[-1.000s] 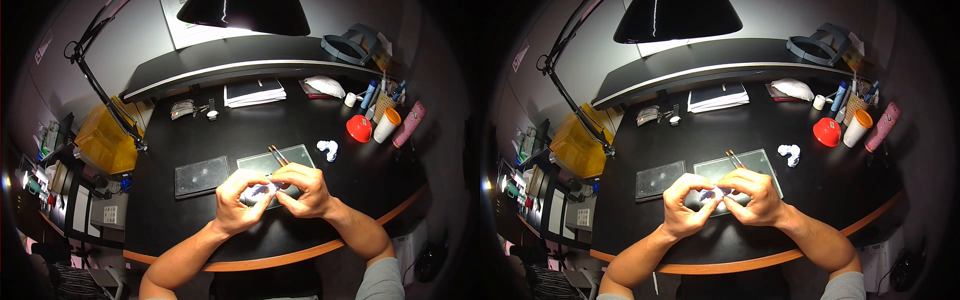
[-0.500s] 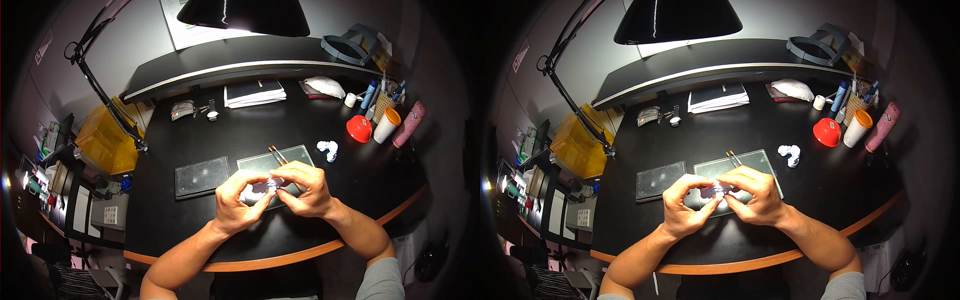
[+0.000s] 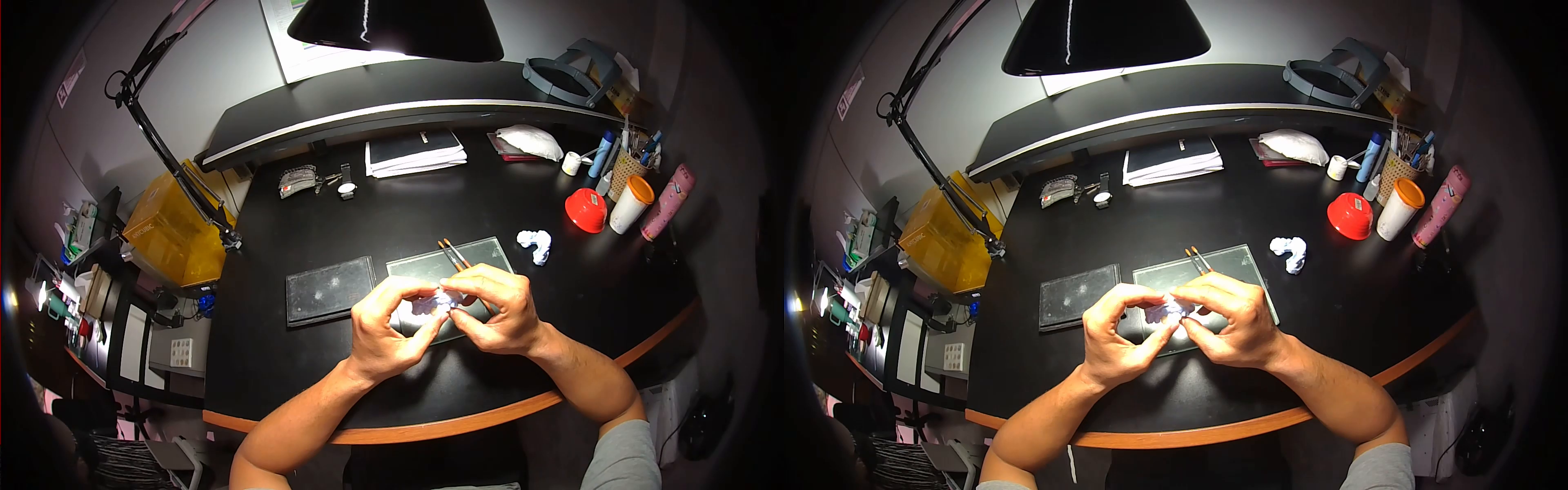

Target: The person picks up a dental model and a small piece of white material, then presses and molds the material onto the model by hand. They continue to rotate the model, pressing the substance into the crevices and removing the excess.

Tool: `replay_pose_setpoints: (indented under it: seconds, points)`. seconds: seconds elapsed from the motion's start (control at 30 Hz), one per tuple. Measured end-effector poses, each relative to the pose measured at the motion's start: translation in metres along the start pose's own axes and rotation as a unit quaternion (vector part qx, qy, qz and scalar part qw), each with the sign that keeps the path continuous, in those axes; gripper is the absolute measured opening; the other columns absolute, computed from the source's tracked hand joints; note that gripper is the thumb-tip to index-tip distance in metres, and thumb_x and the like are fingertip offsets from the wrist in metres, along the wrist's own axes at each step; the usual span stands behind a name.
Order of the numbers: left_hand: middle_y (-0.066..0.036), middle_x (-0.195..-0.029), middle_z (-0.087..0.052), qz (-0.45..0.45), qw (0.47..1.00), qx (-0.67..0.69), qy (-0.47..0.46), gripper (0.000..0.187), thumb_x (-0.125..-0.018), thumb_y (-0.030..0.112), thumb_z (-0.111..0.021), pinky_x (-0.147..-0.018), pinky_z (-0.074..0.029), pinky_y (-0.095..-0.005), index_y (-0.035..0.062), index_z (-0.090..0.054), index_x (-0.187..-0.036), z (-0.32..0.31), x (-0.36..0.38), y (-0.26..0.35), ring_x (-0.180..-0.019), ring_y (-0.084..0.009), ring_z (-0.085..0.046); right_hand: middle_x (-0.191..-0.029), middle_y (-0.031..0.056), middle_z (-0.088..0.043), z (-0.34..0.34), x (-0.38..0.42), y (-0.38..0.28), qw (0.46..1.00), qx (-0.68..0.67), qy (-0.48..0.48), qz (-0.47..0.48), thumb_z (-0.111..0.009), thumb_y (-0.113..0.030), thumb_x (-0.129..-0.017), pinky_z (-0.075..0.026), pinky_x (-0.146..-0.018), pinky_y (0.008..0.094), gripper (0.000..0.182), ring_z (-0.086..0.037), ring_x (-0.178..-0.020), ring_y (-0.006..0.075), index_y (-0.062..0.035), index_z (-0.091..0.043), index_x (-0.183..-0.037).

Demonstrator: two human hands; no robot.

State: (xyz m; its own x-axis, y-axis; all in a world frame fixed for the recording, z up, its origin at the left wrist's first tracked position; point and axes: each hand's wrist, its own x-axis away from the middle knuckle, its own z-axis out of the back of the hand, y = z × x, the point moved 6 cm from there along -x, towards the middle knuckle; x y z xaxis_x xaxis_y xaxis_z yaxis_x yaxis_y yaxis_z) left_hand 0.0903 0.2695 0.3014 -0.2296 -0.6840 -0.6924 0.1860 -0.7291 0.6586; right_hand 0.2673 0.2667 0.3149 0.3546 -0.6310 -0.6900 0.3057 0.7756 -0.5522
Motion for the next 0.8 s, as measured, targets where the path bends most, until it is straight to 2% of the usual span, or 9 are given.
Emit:
replay_pose_setpoints:
  seconds: [0.1,0.3,0.4,0.6,0.8]
  points:
    - [-0.010,-0.097,-0.074,0.005,1.000,0.003,-0.001,0.035,-0.076,0.001,-0.087,-0.081,-0.058,-0.0281,-0.0007,-0.070,-0.106,-0.001,0.000,0.000,-0.089,-0.0165,-0.074,-0.095,0.0146,-0.074,0.000,0.001,0.000,1.000,-0.001,0.000,-0.003,-0.077,0.004,-0.075,-0.063,-0.067,0.0286,0.039,-0.075,-0.080,0.0207,0.0026,-0.074,-0.114]
    - [-0.010,-0.100,-0.074,0.029,0.999,0.018,-0.012,0.035,-0.079,0.001,-0.087,-0.085,-0.058,-0.0283,-0.0010,-0.069,-0.109,0.000,0.002,-0.004,-0.094,-0.0163,-0.073,-0.097,0.0159,-0.074,-0.001,0.002,0.005,0.999,-0.037,0.018,-0.009,-0.077,0.005,-0.076,-0.063,-0.067,0.0286,0.049,-0.076,-0.084,0.0209,0.0013,-0.070,-0.124]
    - [-0.010,-0.102,-0.073,0.050,0.998,0.038,-0.013,0.036,-0.080,0.000,-0.086,-0.088,-0.058,-0.0290,-0.0013,-0.068,-0.111,-0.001,0.004,-0.011,-0.096,-0.0160,-0.073,-0.099,0.0171,-0.074,-0.001,0.002,0.008,0.997,-0.075,0.021,-0.026,-0.076,0.007,-0.077,-0.064,-0.071,0.0287,0.051,-0.076,-0.087,0.0210,0.0011,-0.068,-0.128]
    - [-0.010,-0.102,-0.072,0.074,0.996,0.049,-0.014,0.036,-0.081,-0.002,-0.085,-0.091,-0.058,-0.0297,-0.0017,-0.067,-0.112,-0.001,0.005,-0.014,-0.097,-0.0156,-0.072,-0.102,0.0162,-0.072,0.000,0.002,0.010,0.991,-0.112,0.029,-0.061,-0.074,0.009,-0.078,-0.065,-0.078,0.0294,0.051,-0.076,-0.091,0.0216,0.0015,-0.067,-0.129]
    - [-0.010,-0.102,-0.072,0.086,0.995,0.058,-0.015,0.033,-0.082,-0.002,-0.084,-0.092,-0.058,-0.0302,-0.0015,-0.067,-0.110,-0.001,0.005,-0.013,-0.096,-0.0157,-0.072,-0.101,0.0157,-0.071,0.001,0.002,0.011,0.993,-0.104,0.022,-0.050,-0.075,0.008,-0.080,-0.065,-0.075,0.0286,0.044,-0.075,-0.090,0.0207,0.0022,-0.070,-0.123]
